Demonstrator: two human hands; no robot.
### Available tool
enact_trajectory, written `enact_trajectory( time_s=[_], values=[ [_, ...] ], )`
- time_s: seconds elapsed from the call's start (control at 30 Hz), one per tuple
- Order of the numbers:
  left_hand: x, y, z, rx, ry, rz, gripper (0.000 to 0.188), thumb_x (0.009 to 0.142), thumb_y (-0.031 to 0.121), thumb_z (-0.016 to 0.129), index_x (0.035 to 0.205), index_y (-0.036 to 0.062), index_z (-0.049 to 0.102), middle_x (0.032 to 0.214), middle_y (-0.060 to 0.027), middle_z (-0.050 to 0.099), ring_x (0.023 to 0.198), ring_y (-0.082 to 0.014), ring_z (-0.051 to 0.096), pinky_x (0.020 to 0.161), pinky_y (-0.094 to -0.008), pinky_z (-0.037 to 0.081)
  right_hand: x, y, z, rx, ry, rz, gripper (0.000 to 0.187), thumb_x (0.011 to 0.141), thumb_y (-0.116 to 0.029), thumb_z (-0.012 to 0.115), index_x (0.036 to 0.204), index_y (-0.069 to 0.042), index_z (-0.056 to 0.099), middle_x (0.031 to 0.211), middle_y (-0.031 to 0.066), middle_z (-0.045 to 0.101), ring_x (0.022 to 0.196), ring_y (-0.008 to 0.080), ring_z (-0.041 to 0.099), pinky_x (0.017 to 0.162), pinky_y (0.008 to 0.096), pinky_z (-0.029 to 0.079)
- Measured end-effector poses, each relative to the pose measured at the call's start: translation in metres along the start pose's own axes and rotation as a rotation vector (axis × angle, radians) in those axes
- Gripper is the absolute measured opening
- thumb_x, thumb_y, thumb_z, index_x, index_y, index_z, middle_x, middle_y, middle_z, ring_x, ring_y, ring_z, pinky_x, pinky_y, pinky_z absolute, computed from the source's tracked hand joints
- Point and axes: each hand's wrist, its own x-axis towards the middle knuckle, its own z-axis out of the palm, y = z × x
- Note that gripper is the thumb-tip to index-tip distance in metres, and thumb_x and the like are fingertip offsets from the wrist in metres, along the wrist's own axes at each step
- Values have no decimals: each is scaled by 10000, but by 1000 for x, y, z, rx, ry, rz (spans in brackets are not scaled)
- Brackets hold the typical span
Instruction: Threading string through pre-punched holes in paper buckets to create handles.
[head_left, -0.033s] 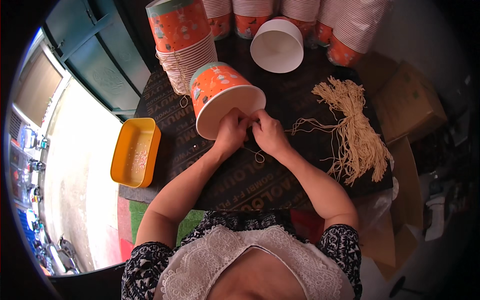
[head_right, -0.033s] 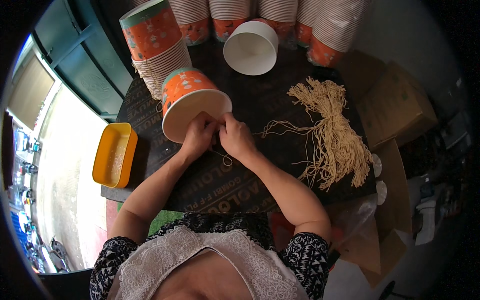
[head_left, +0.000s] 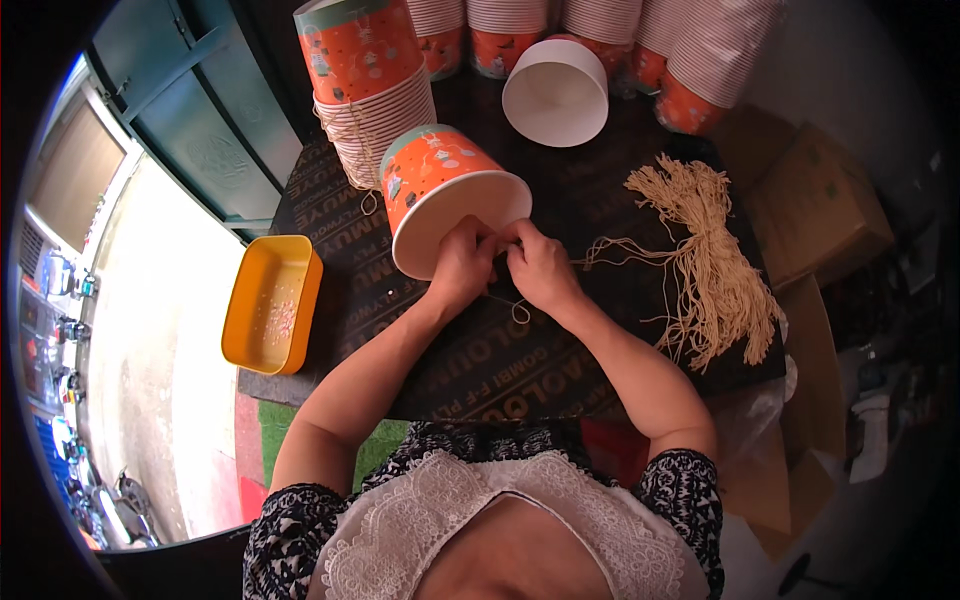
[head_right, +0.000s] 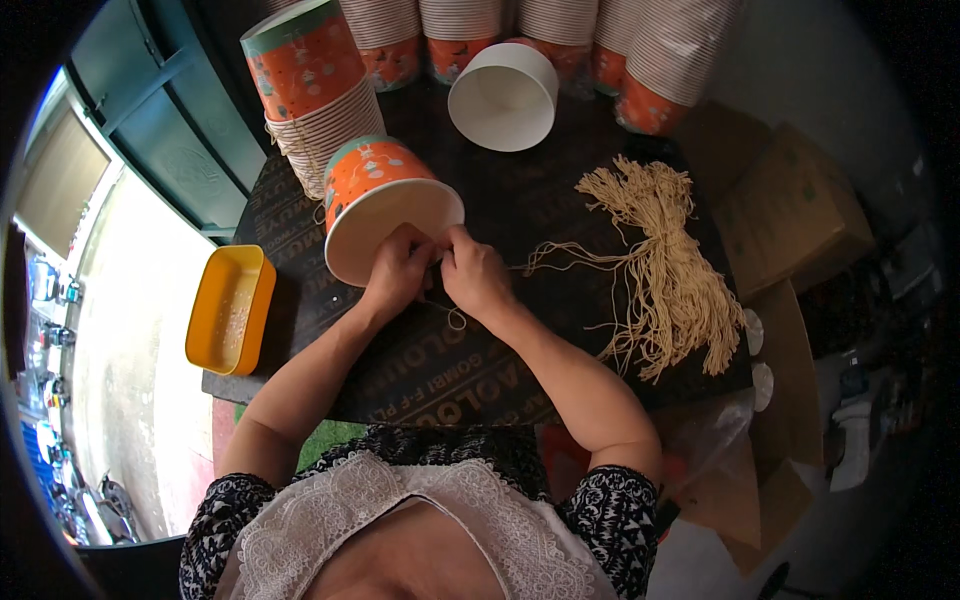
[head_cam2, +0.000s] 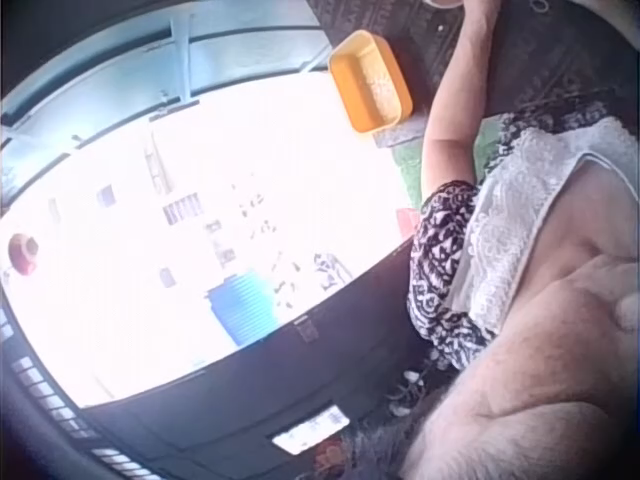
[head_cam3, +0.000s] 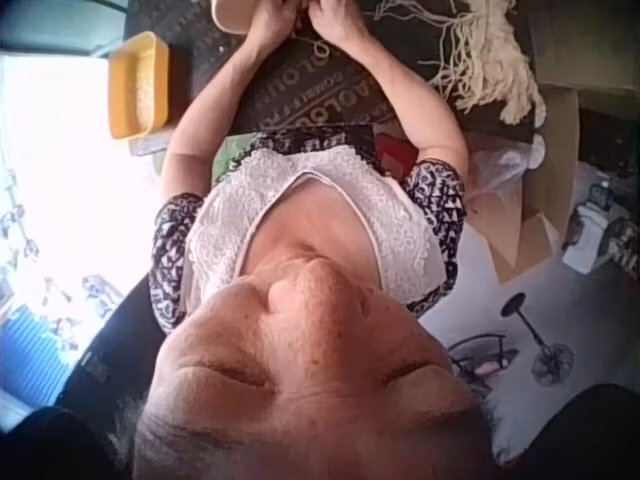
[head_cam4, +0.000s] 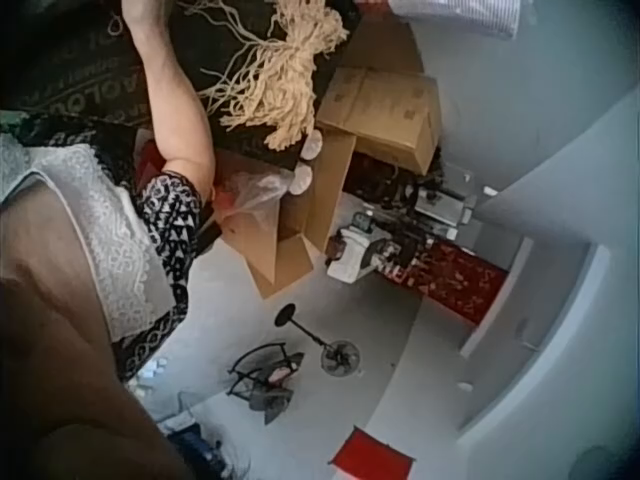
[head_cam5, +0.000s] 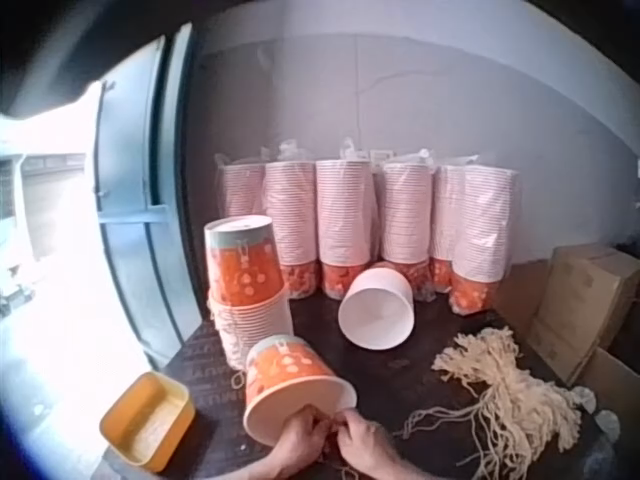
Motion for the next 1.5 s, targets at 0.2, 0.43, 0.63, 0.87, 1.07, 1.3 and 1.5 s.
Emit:
enact_trajectory(
  time_s=[0.2, 0.43, 0.63, 0.87, 1.07, 1.3, 1.5],
  values=[
    [0, 3, -2, -29, 17, -80, 104, 922, 63, 510, 903, -39, 515, 704, -119, 569, 470, -149, 556, 334, -272, 422, -3, -5, -5, -103, -3, -28, 116, 840, -109, 600, 948, -67, 612, 712, 180, 638, 696, 370, 647, 586, 441, 496],
    [4, 0, -6, -48, -53, -128, 161, 949, 109, 480, 948, -50, 505, 712, -118, 558, 470, -157, 554, 338, -276, 431, -2, -6, 4, -125, 17, -63, 118, 841, -182, 630, 895, -81, 604, 732, 171, 651, 718, 389, 638, 597, 488, 495],
    [0, 0, -4, -218, 37, -119, 192, 951, 95, 448, 1065, -53, 494, 708, -111, 549, 471, -171, 542, 340, -273, 429, -1, -4, 8, -113, 80, -101, 91, 842, -169, 627, 832, -81, 604, 694, 162, 636, 686, 389, 627, 562, 486, 483],
    [1, -14, -14, -24, 25, -83, 187, 915, 57, 467, 1057, -48, 526, 713, -114, 573, 520, -178, 559, 402, -299, 442, -1, -3, 11, -88, 119, -110, 84, 838, -164, 627, 815, -84, 614, 693, 154, 634, 681, 385, 623, 557, 478, 481],
    [4, -24, -14, 172, 47, 34, 152, 849, 63, 593, 961, -39, 579, 692, -89, 583, 515, -151, 546, 450, -282, 443, 0, -3, 9, -70, 121, -97, 75, 837, -167, 629, 832, -93, 636, 713, 152, 645, 697, 379, 632, 572, 468, 492],
    [4, -17, -13, 287, 39, 72, 98, 794, 50, 623, 831, -39, 640, 713, -131, 642, 600, -186, 612, 540, -314, 489, 0, -5, 8, -103, 98, -56, 83, 843, -179, 628, 862, -99, 638, 735, 151, 659, 722, 378, 642, 600, 474, 506],
    [5, -24, -14, 329, 61, 182, 111, 740, 38, 612, 798, -45, 658, 739, -175, 667, 688, -250, 654, 639, -352, 511, 0, -5, 12, -134, 111, -37, 99, 844, -178, 624, 897, -99, 597, 733, 154, 662, 716, 385, 645, 606, 485, 504]
  ],
)
